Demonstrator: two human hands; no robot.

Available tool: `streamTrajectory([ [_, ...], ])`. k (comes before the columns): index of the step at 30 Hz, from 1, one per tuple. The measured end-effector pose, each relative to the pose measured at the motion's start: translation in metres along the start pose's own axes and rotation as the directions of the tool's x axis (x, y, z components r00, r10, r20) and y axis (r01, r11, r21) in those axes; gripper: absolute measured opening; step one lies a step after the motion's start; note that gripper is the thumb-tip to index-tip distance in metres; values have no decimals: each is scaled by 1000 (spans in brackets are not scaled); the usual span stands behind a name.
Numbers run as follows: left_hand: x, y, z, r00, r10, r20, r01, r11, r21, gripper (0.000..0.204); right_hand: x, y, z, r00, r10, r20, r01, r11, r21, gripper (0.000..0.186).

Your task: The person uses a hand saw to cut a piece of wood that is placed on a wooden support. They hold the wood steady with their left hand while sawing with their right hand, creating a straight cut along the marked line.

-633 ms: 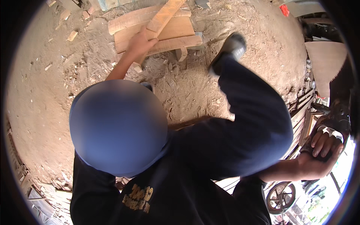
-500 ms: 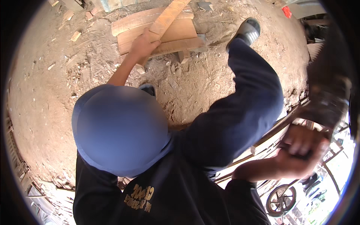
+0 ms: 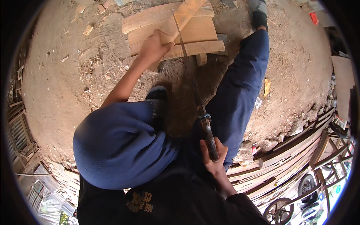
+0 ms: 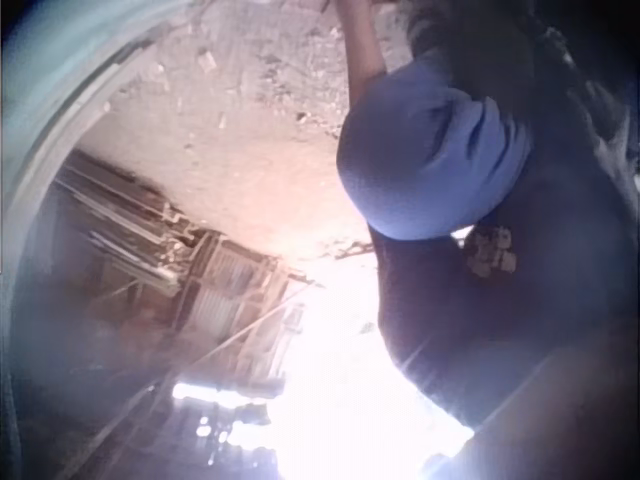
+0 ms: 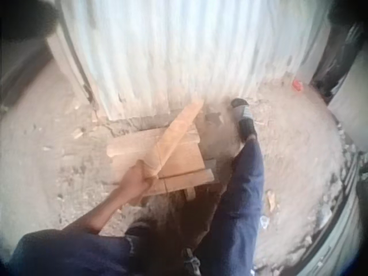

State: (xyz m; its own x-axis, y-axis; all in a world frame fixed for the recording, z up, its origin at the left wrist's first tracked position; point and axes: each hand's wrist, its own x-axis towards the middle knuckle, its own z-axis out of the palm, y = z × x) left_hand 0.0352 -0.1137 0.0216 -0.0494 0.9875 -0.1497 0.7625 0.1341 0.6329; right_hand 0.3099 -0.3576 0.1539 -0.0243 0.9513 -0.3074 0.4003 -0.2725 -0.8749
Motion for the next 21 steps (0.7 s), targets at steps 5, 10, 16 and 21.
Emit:
streamTrajectory([
  [5,3,2,-5,1000,27,-4,-27,1000,12,56,17,4,9,999,-30,-24,30,999,13,23],
  [10,3,12,-17,994,-47,98,47,999,-1,58,25,9,0,998,-59,-31,58,998,-33,25],
  [16,-10,-28,-45,995,60,86,-65,997,53,64,24,5,4,997,-72,30,73,997,-21,23],
  [21,-22,-25,-31,997,66,-38,-57,978,200,66,22,2,17,999,-25,33,25,1000,-13,22],
])
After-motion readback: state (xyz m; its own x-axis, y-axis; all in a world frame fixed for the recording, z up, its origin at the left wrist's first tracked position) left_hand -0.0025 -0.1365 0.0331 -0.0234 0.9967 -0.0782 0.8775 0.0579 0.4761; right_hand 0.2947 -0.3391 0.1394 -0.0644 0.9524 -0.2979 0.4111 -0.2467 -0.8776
